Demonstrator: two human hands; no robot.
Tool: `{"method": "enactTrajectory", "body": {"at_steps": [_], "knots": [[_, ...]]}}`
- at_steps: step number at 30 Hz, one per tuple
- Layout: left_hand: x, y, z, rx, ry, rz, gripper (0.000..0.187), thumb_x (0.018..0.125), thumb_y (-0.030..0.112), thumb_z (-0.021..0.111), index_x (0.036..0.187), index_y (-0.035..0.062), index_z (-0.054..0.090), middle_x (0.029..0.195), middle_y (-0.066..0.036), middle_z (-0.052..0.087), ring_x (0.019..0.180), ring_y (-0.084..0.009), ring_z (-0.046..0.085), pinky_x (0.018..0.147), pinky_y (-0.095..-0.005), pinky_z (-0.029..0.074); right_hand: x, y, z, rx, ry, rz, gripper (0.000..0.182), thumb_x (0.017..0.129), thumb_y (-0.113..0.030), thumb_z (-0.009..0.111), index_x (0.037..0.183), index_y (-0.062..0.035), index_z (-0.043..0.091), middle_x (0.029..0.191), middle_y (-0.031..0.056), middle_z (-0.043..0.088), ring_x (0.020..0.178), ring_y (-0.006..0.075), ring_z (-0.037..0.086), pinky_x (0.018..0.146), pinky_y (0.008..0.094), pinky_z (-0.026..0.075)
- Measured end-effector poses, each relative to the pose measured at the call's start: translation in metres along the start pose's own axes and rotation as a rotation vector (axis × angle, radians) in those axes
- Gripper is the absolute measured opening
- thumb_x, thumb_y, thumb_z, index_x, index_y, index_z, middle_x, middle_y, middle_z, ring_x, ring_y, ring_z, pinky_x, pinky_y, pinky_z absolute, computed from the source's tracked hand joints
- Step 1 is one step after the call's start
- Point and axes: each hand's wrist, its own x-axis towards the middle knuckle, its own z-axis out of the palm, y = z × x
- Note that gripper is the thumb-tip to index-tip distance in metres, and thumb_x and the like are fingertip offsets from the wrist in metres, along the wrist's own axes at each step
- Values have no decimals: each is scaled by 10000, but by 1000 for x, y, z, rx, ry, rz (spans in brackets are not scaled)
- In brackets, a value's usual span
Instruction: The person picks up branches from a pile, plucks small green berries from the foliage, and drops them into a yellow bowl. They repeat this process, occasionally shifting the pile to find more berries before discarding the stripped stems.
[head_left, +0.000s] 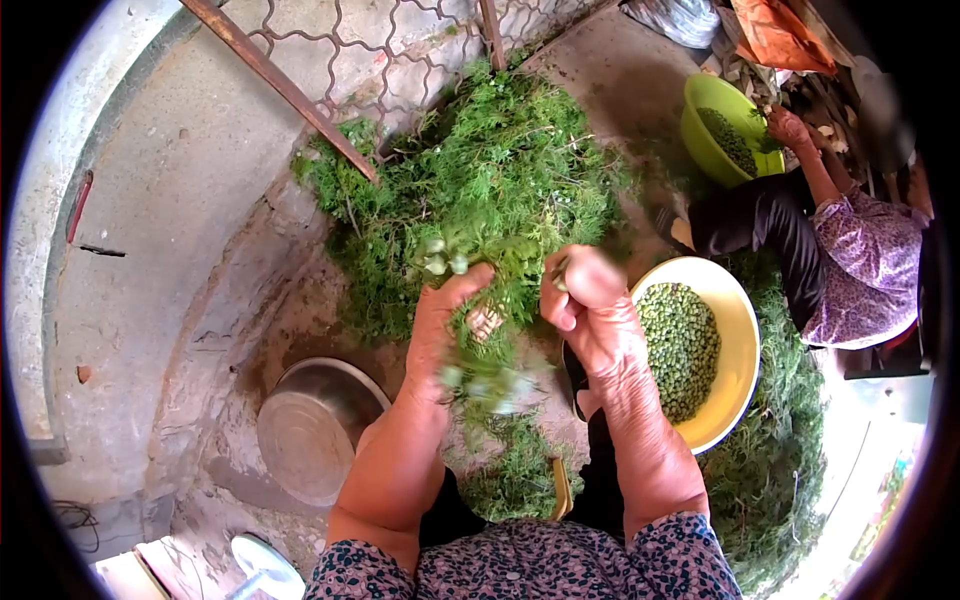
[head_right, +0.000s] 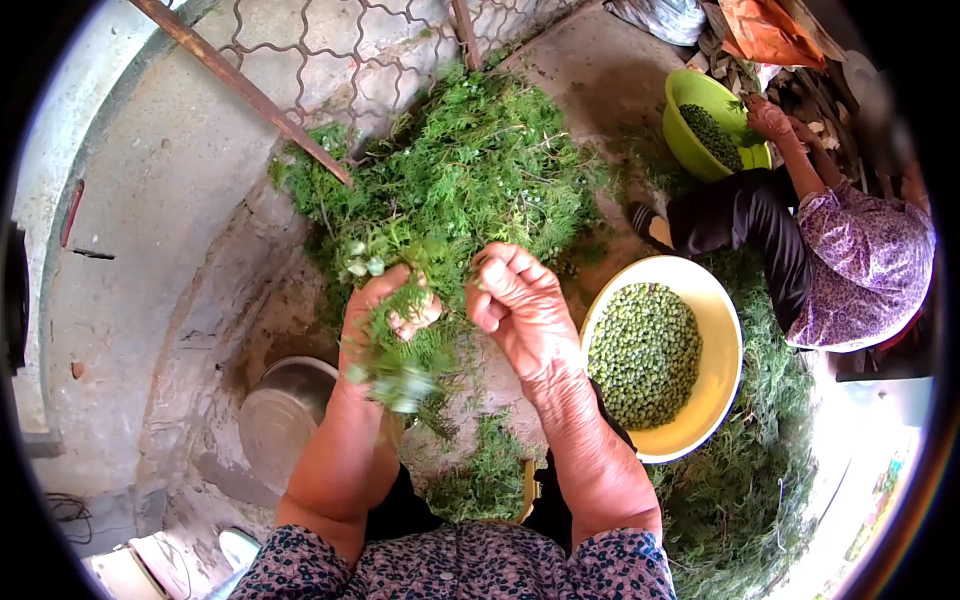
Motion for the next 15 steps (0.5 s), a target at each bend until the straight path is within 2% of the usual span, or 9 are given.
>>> {"method": "enactTrajectory", "body": {"at_steps": [2, 5, 6, 8, 9, 10, 12, 13, 15], "knots": [[12, -12, -26, -226, -93, 2, 215, 908, 167, 440, 889, 9, 585, 630, -7, 550, 504, -104, 482, 566, -251, 420, 0, 1, 6, -40, 125, -34, 240, 759, -105, 665, 959, -39, 550, 852, 90, 550, 627, 168, 527, 488, 229, 387], [5, -19, -12, -162, -47, 176, 233, 916, 171, 432, 987, 1, 575, 637, -13, 541, 535, -108, 479, 567, -231, 399, -3, 0, 14, -105, 38, 51, 160, 830, -104, 603, 979, -64, 561, 818, 55, 596, 740, 143, 585, 515, 235, 429], [3, -16, -10, -162, -45, 174, 233, 916, 171, 432, 987, 1, 575, 637, -13, 541, 535, -108, 479, 567, -231, 399, -4, 4, 18, -145, 66, 46, 211, 809, -98, 631, 1003, -69, 553, 807, 41, 596, 707, 128, 579, 510, 225, 416], [1, -12, -8, -26, -208, 228, 268, 909, 179, 461, 1118, 29, 537, 714, -32, 555, 581, -123, 495, 565, -260, 418, -7, 12, 15, -248, 48, 10, 246, 779, -83, 662, 999, -64, 554, 793, 30, 600, 669, 111, 573, 501, 215, 400], [6, -14, -20, 149, -291, 279, 363, 878, 237, 530, 1201, 76, 498, 866, -65, 580, 614, -143, 517, 554, -296, 442, -7, 15, 20, -307, 36, -50, 276, 758, -71, 683, 1001, -57, 553, 774, 19, 603, 647, 97, 570, 492, 213, 387], [4, -19, -21, 149, -291, 276, 363, 878, 237, 530, 1201, 76, 498, 866, -65, 580, 614, -143, 517, 554, -296, 442, -6, 18, 18, -398, 18, -88, 253, 774, -70, 667, 999, -50, 551, 777, 22, 613, 636, 87, 572, 488, 205, 387], [-12, -9, 15, -21, -93, 173, 281, 832, 191, 599, 980, -47, 584, 850, -89, 641, 655, -150, 602, 605, -254, 504, -7, 21, 25, -506, 100, -155, 229, 787, -56, 653, 991, -44, 549, 769, 21, 618, 601, 68, 557, 476, 187, 382], [-13, -6, 28, -74, 6, 135, 244, 822, 164, 611, 947, -45, 591, 777, -71, 634, 577, -149, 576, 520, -236, 478, -7, 22, 24, -506, 101, -156, 229, 787, -56, 653, 991, -44, 549, 769, 21, 618, 601, 68, 557, 476, 187, 382], [0, -12, 14, 36, 50, 146, 238, 818, 165, 616, 937, -39, 592, 767, -63, 628, 563, -144, 568, 493, -232, 466, -6, 23, 23, -590, 148, -200, 241, 768, -17, 662, 981, -62, 559, 774, -1, 613, 606, 51, 545, 524, 180, 425]]}}
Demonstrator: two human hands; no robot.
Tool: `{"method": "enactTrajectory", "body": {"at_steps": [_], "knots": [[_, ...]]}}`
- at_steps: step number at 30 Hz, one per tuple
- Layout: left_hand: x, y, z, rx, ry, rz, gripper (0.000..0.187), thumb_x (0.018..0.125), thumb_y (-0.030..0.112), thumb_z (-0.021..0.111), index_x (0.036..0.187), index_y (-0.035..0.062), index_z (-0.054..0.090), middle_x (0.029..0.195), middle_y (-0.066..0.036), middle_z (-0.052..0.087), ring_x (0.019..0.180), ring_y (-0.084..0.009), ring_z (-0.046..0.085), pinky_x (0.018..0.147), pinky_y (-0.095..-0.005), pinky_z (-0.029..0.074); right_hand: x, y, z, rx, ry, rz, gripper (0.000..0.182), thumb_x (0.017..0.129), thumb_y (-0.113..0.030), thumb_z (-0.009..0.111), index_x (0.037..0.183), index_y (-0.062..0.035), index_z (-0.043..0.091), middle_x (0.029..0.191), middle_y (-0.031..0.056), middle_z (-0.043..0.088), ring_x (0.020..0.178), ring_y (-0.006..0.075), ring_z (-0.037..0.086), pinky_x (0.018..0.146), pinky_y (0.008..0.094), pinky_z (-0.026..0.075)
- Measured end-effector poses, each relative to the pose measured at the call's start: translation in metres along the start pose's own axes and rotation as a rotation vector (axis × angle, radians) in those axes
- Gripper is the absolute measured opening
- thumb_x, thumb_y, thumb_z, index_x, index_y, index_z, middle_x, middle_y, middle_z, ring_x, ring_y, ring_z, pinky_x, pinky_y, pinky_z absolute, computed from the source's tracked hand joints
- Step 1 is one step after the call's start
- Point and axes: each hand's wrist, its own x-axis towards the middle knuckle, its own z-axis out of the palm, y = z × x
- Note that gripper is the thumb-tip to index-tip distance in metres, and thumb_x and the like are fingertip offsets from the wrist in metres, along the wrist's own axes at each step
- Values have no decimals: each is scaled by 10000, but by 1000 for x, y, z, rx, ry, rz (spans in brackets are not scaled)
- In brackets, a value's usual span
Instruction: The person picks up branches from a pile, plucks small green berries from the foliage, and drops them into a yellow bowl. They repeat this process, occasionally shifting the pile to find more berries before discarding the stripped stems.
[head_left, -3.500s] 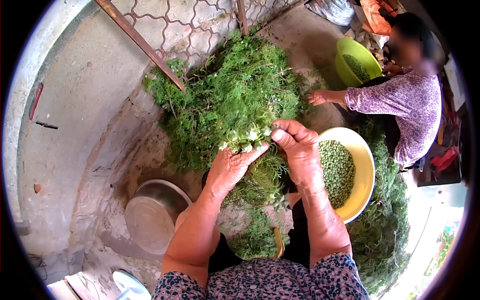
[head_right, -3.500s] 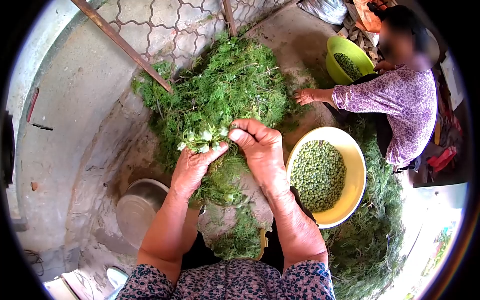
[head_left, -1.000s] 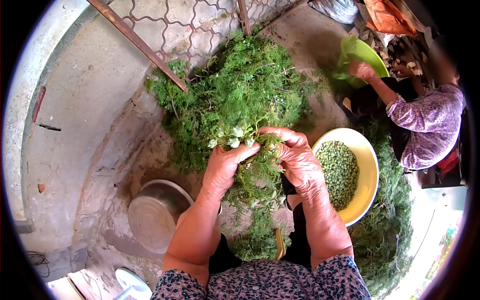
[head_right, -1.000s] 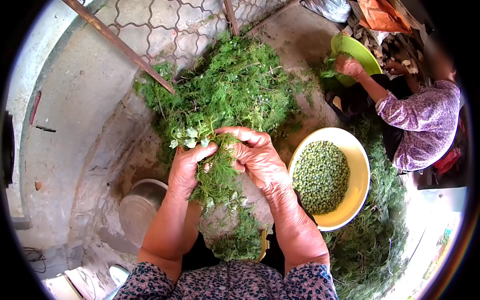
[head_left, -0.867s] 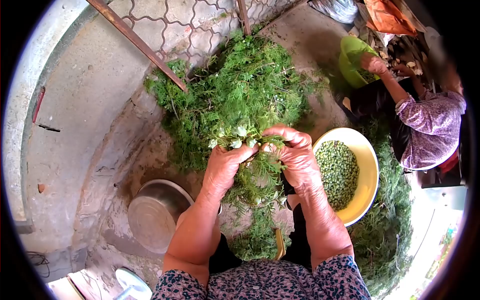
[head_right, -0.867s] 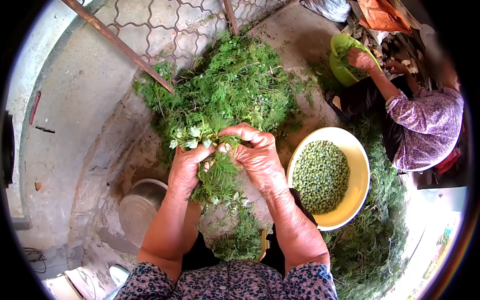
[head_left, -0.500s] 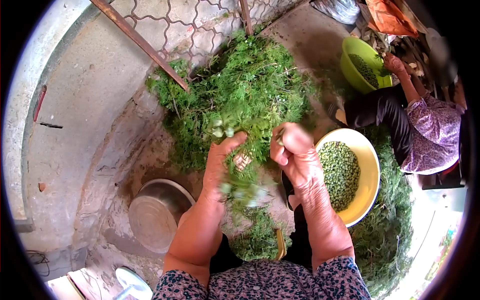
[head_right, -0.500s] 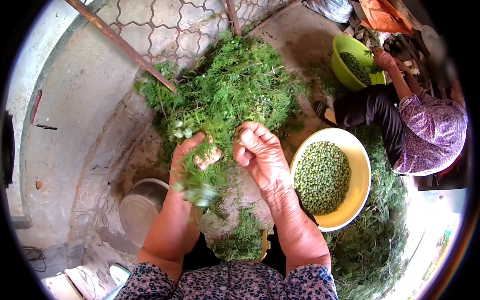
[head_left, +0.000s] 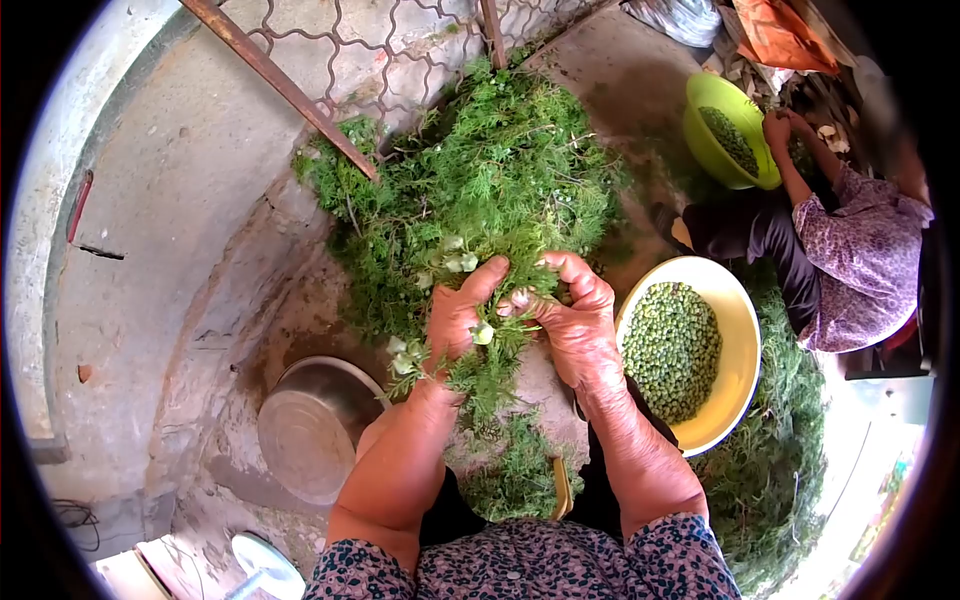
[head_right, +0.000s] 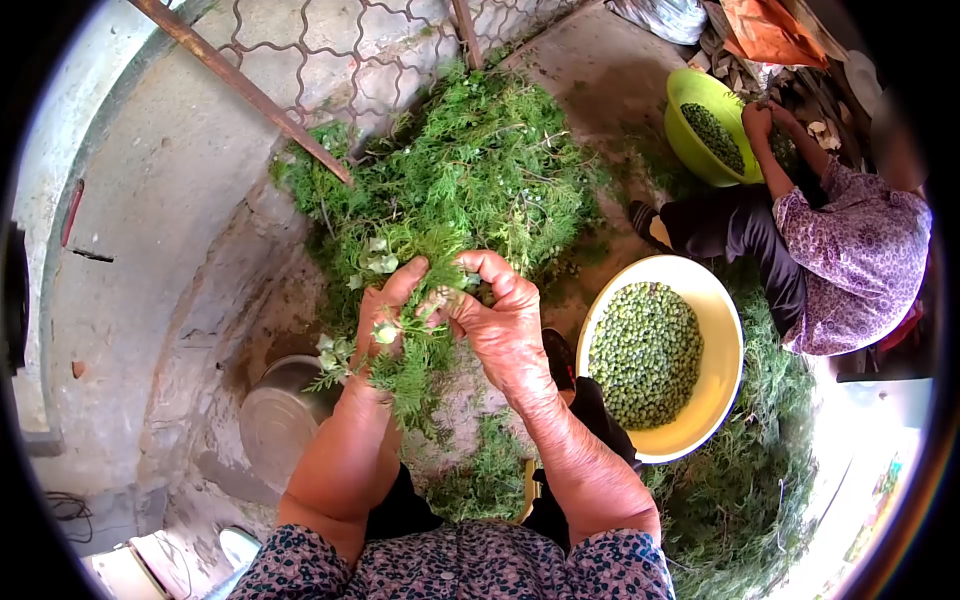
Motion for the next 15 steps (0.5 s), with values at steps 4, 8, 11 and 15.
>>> {"method": "enactTrajectory", "body": {"at_steps": [4, 8, 11, 15], "knots": [[0, 6, 4, -45, 35, -107, 170, 819, 160, 621, 880, 2, 603, 707, -27, 607, 535, -91, 537, 471, -220, 452, -3, 0, 0, -123, 33, -18, 175, 798, 14, 613, 958, -25, 553, 722, 10, 599, 553, 48, 520, 446, 178, 398], [2, 6, 1, 43, -41, -96, 142, 792, 145, 655, 843, 22, 606, 670, -10, 597, 504, -75, 522, 475, -222, 446, -3, -3, 1, -82, 182, 37, 189, 736, 79, 565, 906, -3, 570, 782, 24, 600, 559, 64, 528, 466, 192, 439], [12, -9, -6, 208, 64, -18, 181, 761, 157, 695, 846, 10, 630, 697, -29, 633, 559, -106, 579, 493, -237, 448, 3, 16, -13, -218, 212, -108, 161, 738, 74, 587, 881, 1, 582, 796, 24, 605, 576, 68, 537, 477, 211, 459], [5, 1, -7, 449, 76, 129, 308, 765, 211, 700, 945, -31, 638, 870, -92, 672, 662, -106, 593, 553, -259, 455, 15, -16, -29, -111, 351, -4, 83, 813, -19, 585, 891, -34, 607, 724, 42, 613, 517, 78, 507, 497, 207, 432]]}}
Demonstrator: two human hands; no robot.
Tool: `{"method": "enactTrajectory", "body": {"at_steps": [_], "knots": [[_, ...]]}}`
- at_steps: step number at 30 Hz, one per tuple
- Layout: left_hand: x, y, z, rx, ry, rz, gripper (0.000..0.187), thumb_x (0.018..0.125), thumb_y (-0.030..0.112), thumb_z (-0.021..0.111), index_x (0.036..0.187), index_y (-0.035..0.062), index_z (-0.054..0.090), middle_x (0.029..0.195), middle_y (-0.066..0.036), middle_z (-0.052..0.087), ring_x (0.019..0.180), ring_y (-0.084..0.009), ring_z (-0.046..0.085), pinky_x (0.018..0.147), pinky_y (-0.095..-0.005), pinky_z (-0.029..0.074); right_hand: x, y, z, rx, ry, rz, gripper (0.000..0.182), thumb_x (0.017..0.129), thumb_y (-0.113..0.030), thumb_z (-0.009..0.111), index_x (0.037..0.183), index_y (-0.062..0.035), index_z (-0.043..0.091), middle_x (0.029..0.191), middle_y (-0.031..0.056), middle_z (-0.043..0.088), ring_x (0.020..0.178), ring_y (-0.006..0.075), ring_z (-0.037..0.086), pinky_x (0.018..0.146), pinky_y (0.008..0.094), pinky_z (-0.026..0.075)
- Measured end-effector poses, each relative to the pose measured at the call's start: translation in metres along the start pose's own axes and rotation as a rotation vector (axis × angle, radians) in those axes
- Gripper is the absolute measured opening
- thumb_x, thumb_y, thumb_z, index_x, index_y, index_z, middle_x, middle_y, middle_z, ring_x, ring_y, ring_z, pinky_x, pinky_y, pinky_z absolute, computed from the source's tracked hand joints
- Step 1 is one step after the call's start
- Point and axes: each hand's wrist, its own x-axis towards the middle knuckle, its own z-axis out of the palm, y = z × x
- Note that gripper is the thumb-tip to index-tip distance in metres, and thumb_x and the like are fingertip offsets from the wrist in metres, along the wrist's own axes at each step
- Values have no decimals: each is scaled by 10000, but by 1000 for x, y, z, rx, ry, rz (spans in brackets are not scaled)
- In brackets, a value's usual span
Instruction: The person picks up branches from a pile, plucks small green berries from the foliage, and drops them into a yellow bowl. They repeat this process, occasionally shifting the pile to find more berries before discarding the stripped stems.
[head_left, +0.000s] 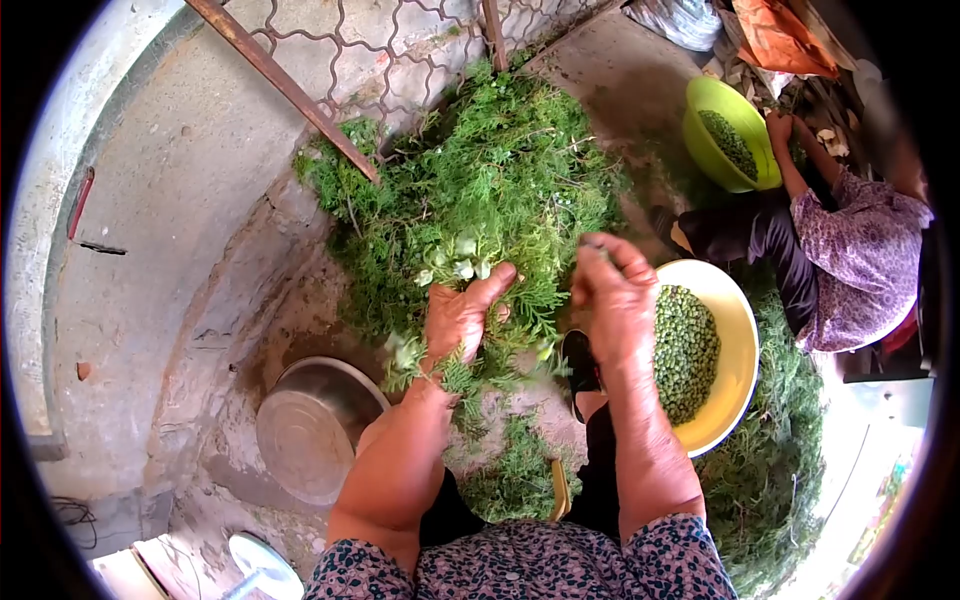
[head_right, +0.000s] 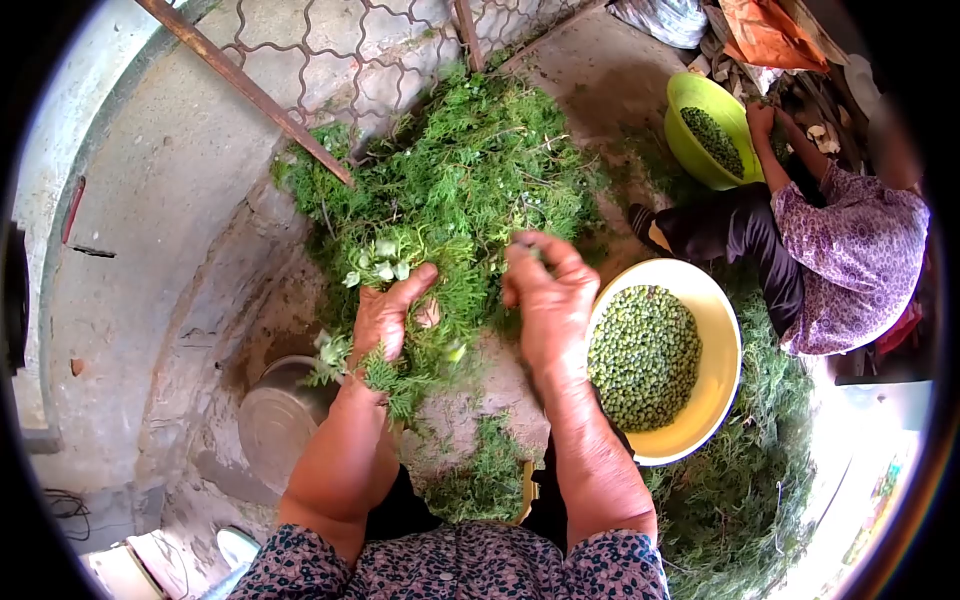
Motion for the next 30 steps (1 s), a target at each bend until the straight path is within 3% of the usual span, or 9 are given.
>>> {"method": "enactTrajectory", "body": {"at_steps": [2, 3, 5, 6, 12, 16, 19, 26, 30], "knots": [[13, -44, -26, 799, -59, 677, 302, 781, 283, 683, 881, -1, 661, 873, -124, 670, 547, -89, 522, 493, -271, 411, 9, -9, -6, 264, -60, -6, 72, 821, -26, 585, 893, -25, 583, 686, 49, 591, 522, 91, 501, 473, 204, 414], [14, -52, -29, 799, -58, 678, 302, 781, 283, 683, 881, -1, 661, 873, -124, 670, 547, -89, 522, 493, -271, 411, 8, -17, -4, 345, -71, 23, 88, 817, -8, 580, 903, -26, 585, 708, 50, 591, 533, 93, 505, 472, 199, 410], [15, -61, -27, 17, -223, 141, 253, 827, 312, 626, 834, 62, 668, 824, -87, 672, 501, -65, 442, 455, -269, 334, 3, -24, 0, 426, -79, 52, 108, 813, 10, 575, 914, -26, 588, 731, 52, 591, 544, 96, 509, 472, 194, 407], [8, -31, -13, 188, -102, -119, 217, 857, 274, 588, 870, 60, 626, 842, -64, 651, 561, -51, 463, 461, -262, 340, 1, -25, 1, 349, -136, 22, 141, 811, 9, 581, 943, -41, 593, 767, 46, 593, 559, 98, 517, 477, 192, 411], [1, -32, 1, -60, -117, 65, 118, 820, 70, 601, 936, 46, 590, 772, -26, 627, 637, -152, 563, 559, -280, 438, -13, -1, 11, -302, -377, -436, 264, 686, -104, 733, 930, -52, 648, 846, 23, 617, 728, 131, 556, 673, 279, 468], [0, -23, 2, 552, -89, 483, 131, 804, 33, 596, 926, 8, 556, 739, -86, 611, 625, -174, 563, 549, -293, 441, -13, 4, 10, -638, -322, -595, 231, 720, -73, 717, 918, -14, 613, 810, 27, 608, 699, 103, 548, 623, 254, 456], [-2, -16, 9, 462, -92, 442, 114, 799, 12, 574, 913, 8, 565, 692, -57, 583, 583, -138, 518, 524, -288, 427, -15, 2, 8, -325, -304, -130, 156, 779, -22, 648, 926, 6, 604, 663, -3, 558, 567, 42, 499, 502, 198, 414], [-5, -15, 8, 6, -206, 49, 186, 804, 38, 626, 988, 19, 601, 904, -4, 614, 770, -64, 530, 663, -218, 443, -12, -13, 4, -280, -163, 51, 146, 830, -47, 587, 965, 7, 591, 672, 16, 579, 567, 49, 519, 474, 181, 404], [-5, -8, 4, 200, -207, 40, 198, 793, 50, 649, 989, 38, 617, 918, 18, 618, 799, -69, 543, 716, -235, 448, 1, -17, -6, 259, -201, 160, 175, 837, -23, 564, 1012, -19, 552, 694, 35, 586, 534, 83, 502, 472, 199, 396]]}}
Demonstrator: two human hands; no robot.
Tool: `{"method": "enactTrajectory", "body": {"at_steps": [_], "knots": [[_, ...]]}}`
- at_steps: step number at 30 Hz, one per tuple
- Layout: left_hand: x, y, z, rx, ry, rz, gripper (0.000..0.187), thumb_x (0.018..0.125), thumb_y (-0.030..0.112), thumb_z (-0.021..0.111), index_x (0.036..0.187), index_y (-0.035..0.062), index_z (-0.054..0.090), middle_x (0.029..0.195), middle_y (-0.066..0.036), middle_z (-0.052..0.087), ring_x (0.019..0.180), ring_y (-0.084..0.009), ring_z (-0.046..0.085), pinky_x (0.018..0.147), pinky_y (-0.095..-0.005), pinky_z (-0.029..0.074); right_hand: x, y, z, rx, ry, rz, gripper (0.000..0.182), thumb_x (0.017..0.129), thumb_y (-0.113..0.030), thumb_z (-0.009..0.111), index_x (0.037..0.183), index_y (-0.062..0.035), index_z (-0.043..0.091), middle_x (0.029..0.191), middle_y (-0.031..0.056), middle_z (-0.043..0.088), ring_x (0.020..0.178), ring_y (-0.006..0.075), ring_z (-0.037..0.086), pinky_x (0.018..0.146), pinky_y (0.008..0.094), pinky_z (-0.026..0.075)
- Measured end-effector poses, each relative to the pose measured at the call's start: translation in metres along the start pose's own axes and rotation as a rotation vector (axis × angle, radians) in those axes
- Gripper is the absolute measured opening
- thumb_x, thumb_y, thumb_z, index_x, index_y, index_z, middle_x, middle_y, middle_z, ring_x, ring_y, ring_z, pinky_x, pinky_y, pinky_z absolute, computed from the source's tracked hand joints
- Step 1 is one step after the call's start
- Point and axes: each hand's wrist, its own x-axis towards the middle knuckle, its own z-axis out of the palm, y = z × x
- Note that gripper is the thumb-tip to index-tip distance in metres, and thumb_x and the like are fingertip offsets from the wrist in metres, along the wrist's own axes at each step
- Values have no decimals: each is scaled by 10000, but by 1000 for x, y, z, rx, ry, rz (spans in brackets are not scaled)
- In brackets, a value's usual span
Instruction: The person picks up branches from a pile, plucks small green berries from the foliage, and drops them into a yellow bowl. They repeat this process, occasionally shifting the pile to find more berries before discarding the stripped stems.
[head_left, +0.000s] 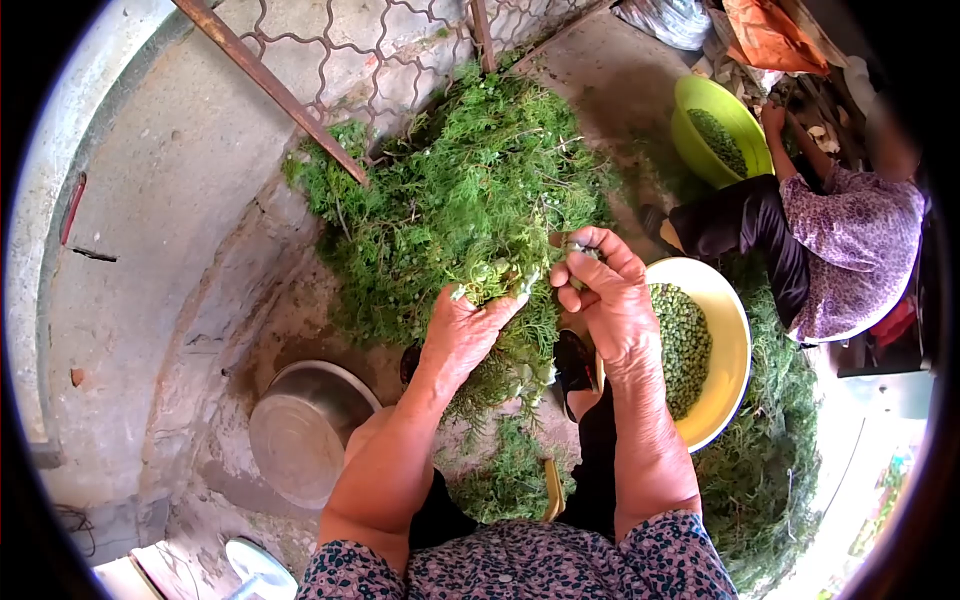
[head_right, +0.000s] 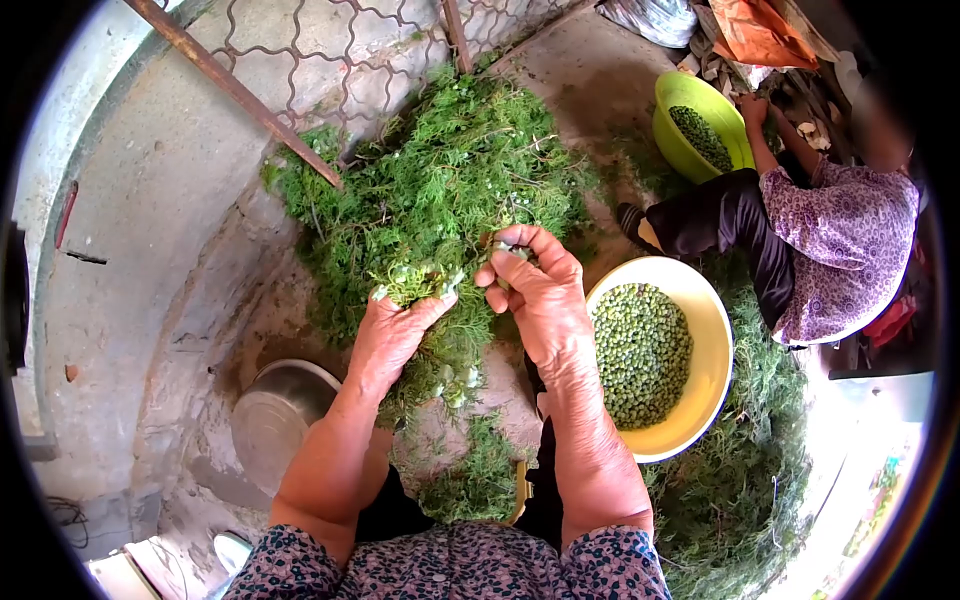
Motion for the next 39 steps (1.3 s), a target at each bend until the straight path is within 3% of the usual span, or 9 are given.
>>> {"method": "enactTrajectory", "body": {"at_steps": [4, 8, 18, 22, 24, 27, 29, 32, 39], "knots": [[2, -2, -1, 67, 8, 36, 151, 808, 86, 645, 951, 42, 620, 865, 28, 615, 761, -68, 524, 690, -239, 438, -5, -3, 1, 48, -58, 13, 212, 801, -20, 618, 1009, -39, 583, 737, 44, 589, 569, 79, 506, 488, 194, 392], [3, -5, -3, 200, 13, 41, 162, 813, 119, 650, 950, 39, 618, 846, 30, 609, 753, -65, 518, 671, -238, 433, -6, 7, -1, -522, -207, -156, 240, 754, -15, 670, 991, -29, 633, 808, 16, 579, 645, 72, 506, 594, 220, 430], [1, 1, 3, 44, 36, 113, 170, 798, 117, 664, 932, 16, 635, 794, -20, 646, 685, -87, 553, 606, -245, 448, -8, 12, 8, -420, -36, -30, 100, 832, -41, 592, 927, -12, 602, 692, 11, 567, 560, 55, 495, 462, 159, 383], [0, 1, 2, -112, 97, 61, 185, 787, 102, 670, 954, 26, 646, 861, -32, 658, 739, -94, 569, 652, -241, 447, 3, 12, -3, 112, 61, 30, 69, 841, -42, 575, 904, -17, 586, 710, 53, 588, 537, 105, 516, 448, 210, 399], [1, 2, -2, -91, 92, 12, 228, 751, 55, 689, 970, 41, 627, 899, -19, 642, 782, -102, 575, 709, -243, 463, -2, 3, 2, 88, 35, -5, 106, 816, -21, 597, 921, -13, 603, 733, 56, 597, 553, 104, 514, 463, 219, 401], [-1, -14, -12, 298, 90, 158, 239, 755, 75, 682, 979, 23, 617, 913, -34, 639, 784, -123, 580, 712, -253, 464, -10, 7, -3, -143, -140, -21, 246, 771, 38, 615, 1005, -36, 631, 825, 33, 602, 662, 99, 541, 531, 220, 434], [-1, -2, -4, 83, 66, 27, 207, 781, 62, 652, 970, -5, 604, 913, -68, 643, 770, -131, 589, 676, -277, 473, -2, 25, -5, -404, -277, -466, 315, 730, 59, 636, 1024, -53, 641, 902, 27, 593, 833, 147, 545, 736, 250, 448], [-3, 4, 5, 179, 134, 82, 223, 773, 155, 686, 892, -15, 605, 807, -68, 627, 697, -142, 569, 623, -286, 455, -2, 22, -4, -640, -268, -381, 278, 715, 0, 667, 987, -44, 636, 880, 70, 573, 819, 163, 547, 724, 272, 443], [-5, 0, 0, 312, 136, -39, 411, 772, 228, 699, 1090, 19, 543, 1033, -75, 578, 892, -169, 542, 779, -315, 433, -6, 15, 1, -757, -179, -392, 279, 756, -24, 648, 1031, -28, 604, 914, 102, 591, 815, 158, 579, 711, 274, 466]]}}
